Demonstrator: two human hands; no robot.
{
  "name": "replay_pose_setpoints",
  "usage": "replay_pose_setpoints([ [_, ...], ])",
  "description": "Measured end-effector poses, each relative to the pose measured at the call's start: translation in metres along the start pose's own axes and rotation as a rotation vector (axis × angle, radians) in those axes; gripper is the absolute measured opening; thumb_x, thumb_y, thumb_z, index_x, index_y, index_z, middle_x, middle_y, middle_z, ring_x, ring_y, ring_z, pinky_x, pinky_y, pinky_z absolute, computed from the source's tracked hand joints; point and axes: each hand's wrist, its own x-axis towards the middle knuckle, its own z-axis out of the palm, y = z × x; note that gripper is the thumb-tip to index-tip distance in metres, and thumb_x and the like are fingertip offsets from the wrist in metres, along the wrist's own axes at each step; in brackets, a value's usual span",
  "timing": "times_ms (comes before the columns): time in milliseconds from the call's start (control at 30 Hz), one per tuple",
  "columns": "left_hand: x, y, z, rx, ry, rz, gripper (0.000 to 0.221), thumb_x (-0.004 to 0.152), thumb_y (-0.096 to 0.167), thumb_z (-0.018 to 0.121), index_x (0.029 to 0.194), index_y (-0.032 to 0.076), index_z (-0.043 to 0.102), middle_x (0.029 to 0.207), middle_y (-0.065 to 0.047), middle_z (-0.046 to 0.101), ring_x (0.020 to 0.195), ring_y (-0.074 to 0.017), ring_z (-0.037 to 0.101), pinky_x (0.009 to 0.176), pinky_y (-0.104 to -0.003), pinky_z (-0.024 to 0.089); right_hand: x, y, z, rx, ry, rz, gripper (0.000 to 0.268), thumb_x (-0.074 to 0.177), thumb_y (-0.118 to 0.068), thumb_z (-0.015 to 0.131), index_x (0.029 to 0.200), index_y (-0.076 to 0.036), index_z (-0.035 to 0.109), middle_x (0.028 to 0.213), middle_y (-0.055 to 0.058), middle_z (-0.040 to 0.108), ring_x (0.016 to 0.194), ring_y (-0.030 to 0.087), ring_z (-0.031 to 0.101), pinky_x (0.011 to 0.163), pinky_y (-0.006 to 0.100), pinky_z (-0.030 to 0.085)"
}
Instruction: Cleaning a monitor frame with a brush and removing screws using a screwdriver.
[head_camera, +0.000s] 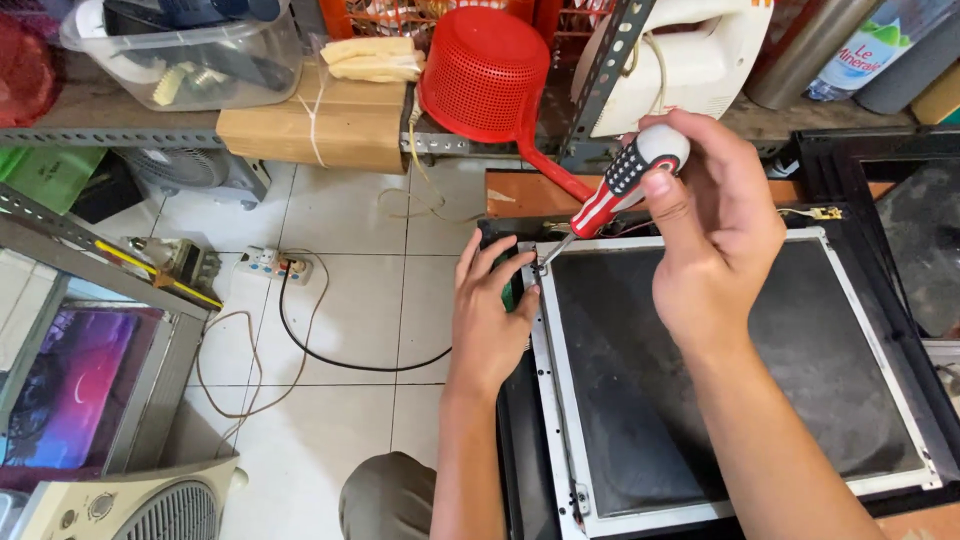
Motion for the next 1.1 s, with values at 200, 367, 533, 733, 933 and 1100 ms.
replay_pose_setpoints([
  [200, 0.0, 0.003, -0.001, 0.001, -0.002, -0.019, 0.04, 0.09, 0.009, 0.066, 0.13, 0.008, 0.068, 0.144, -0.001, 0.059, 0.155, -0.0246, 0.025, 0.119, -0.043, 0.035, -0.005, 0.005, -0.001, 0.042, 0.019, 0.037, 0.031, 0.11, -0.004, 0.058, 0.139, 0.004, 0.05, 0.133, 0.021, 0.061, 0.125, 0.029, 0.061, 0.114, 0.036, 0.051],
  [367, 0.0, 0.005, -0.003, -0.006, -0.022, -0.043, 0.047, 0.089, 0.009, 0.066, 0.136, 0.006, 0.061, 0.147, 0.0, 0.056, 0.155, -0.023, 0.024, 0.121, -0.043, 0.033, -0.007, 0.009, -0.002, 0.081, 0.039, 0.012, 0.029, 0.111, -0.004, 0.057, 0.138, 0.003, 0.05, 0.131, 0.022, 0.06, 0.125, 0.03, 0.061, 0.115, 0.037, 0.051],
  [533, 0.009, 0.001, -0.009, 0.11, -0.048, -0.002, 0.047, 0.087, 0.013, 0.068, 0.133, 0.009, 0.063, 0.145, -0.004, 0.058, 0.15, -0.0272, 0.031, 0.119, -0.046, 0.032, -0.01, 0.009, -0.003, 0.103, 0.052, 0.01, 0.029, 0.111, -0.004, 0.056, 0.138, 0.003, 0.049, 0.13, 0.022, 0.06, 0.123, 0.033, 0.064, 0.111, 0.039, 0.054],
  [733, 0.019, 0.015, -0.025, -0.006, -0.114, -0.018, 0.046, 0.084, 0.004, 0.069, 0.128, 0.017, 0.067, 0.151, -0.002, 0.053, 0.15, -0.0259, 0.033, 0.12, -0.049, 0.027, -0.01, 0.01, -0.003, 0.094, 0.061, -0.009, 0.028, 0.112, -0.005, 0.057, 0.138, 0.002, 0.05, 0.128, 0.022, 0.06, 0.122, 0.032, 0.063, 0.111, 0.04, 0.053],
  [933, 0.013, -0.004, -0.01, -0.1, -0.102, 0.051, 0.037, 0.09, 0.006, 0.069, 0.125, 0.017, 0.069, 0.154, 0.0, 0.052, 0.159, -0.0269, 0.019, 0.123, -0.053, 0.026, -0.01, 0.009, -0.002, 0.089, 0.048, -0.012, 0.028, 0.112, -0.004, 0.056, 0.138, 0.003, 0.05, 0.129, 0.022, 0.06, 0.123, 0.034, 0.063, 0.113, 0.041, 0.053],
  [1100, 0.013, 0.001, -0.01, -0.101, -0.083, 0.033, 0.037, 0.088, 0.004, 0.069, 0.123, 0.016, 0.07, 0.149, 0.0, 0.057, 0.158, -0.0264, 0.02, 0.123, -0.051, 0.027, -0.011, 0.006, -0.001, 0.083, 0.041, -0.022, 0.028, 0.111, -0.002, 0.056, 0.138, 0.004, 0.05, 0.131, 0.024, 0.059, 0.123, 0.035, 0.064, 0.115, 0.041, 0.053],
])
